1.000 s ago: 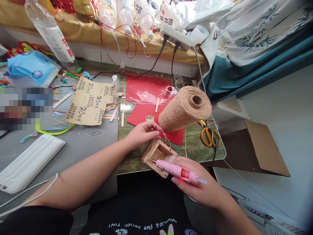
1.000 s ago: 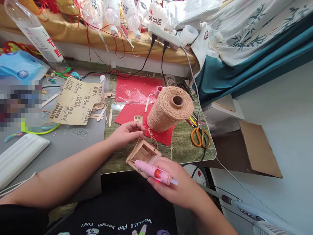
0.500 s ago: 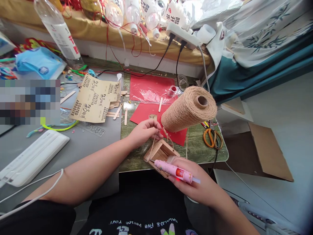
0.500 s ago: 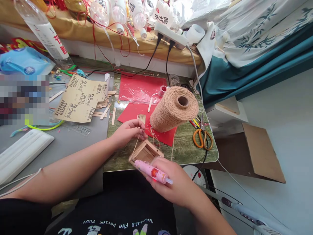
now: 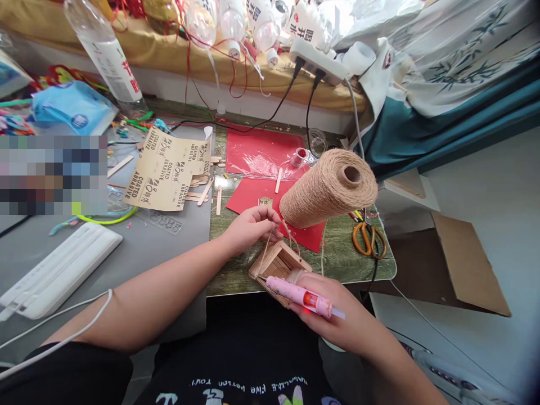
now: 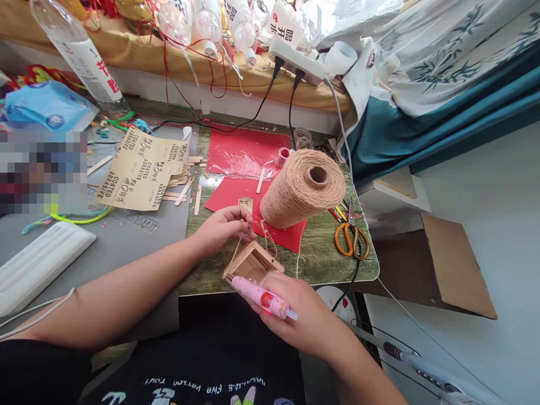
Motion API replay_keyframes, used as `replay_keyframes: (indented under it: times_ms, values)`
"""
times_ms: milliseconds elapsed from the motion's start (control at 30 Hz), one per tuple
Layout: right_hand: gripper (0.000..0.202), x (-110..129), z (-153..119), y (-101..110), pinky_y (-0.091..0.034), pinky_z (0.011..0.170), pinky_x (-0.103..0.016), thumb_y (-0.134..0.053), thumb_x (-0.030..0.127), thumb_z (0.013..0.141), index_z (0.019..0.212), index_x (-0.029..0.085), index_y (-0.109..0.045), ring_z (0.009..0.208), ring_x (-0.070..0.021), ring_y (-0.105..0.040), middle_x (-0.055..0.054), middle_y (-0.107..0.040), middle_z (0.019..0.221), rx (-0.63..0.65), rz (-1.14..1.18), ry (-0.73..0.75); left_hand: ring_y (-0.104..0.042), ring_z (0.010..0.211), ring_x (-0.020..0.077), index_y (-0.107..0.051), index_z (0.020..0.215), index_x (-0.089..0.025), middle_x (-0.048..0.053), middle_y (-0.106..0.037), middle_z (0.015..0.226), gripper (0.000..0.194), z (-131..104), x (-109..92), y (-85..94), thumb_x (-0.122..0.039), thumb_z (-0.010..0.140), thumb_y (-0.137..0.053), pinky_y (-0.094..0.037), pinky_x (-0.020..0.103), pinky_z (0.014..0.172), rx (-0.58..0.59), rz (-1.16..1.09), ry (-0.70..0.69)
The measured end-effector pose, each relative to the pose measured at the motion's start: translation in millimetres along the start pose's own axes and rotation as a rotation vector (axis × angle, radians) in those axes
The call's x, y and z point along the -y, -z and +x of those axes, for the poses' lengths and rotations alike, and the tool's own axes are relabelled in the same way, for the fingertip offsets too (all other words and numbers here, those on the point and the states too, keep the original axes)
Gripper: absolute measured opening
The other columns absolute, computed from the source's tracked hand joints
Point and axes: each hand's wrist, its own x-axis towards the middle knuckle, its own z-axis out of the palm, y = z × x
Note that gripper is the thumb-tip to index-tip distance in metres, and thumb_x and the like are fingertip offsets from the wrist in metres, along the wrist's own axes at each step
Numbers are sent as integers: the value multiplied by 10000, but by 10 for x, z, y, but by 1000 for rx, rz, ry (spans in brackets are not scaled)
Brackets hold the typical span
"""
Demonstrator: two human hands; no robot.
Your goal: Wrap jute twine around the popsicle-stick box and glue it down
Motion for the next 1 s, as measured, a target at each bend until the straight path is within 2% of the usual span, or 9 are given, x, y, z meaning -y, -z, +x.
replay_keyframes:
  times_ms: [167,433,700,833,1000]
  values:
    - [94,-8,3,13,-513,794,-331,-562,282,1019,1028,233,-642,844,-195,-646,-28,-696,935,122,12,-27,-756,765,166,-631,895,-153,14,-689,793,76,2,-6,-7,-129,828,-659,-621,327,738,-5,-1,-11]
    - [94,-73,-7,-22,-523,841,-349,-595,263,1005,1078,246,-652,900,-213,-655,-36,-707,981,121,42,-22,-759,756,168,-633,896,-146,17,-687,786,72,3,4,2,-129,831,-658,-623,325,731,-6,4,-11]
    - [188,-30,-10,1,-551,880,-372,-604,266,1007,1178,280,-680,951,-227,-679,-40,-715,1030,75,101,-59,-765,775,172,-634,903,-152,21,-705,777,70,9,12,7,-128,839,-650,-626,330,744,4,7,-9]
    - [196,-41,-18,0,-560,904,-396,-622,319,1011,1192,288,-689,986,-239,-683,-52,-718,1092,-5,142,-89,-764,769,170,-632,912,-156,31,-720,779,70,2,3,7,-132,847,-636,-621,324,746,5,10,8]
    - [215,-164,-91,63,-566,910,-418,-637,338,1003,1196,282,-712,1014,-256,-685,-69,-728,1118,-91,156,-25,-760,753,171,-632,910,-150,27,-707,780,81,-3,-25,-21,-130,835,-652,-615,322,733,-18,11,22]
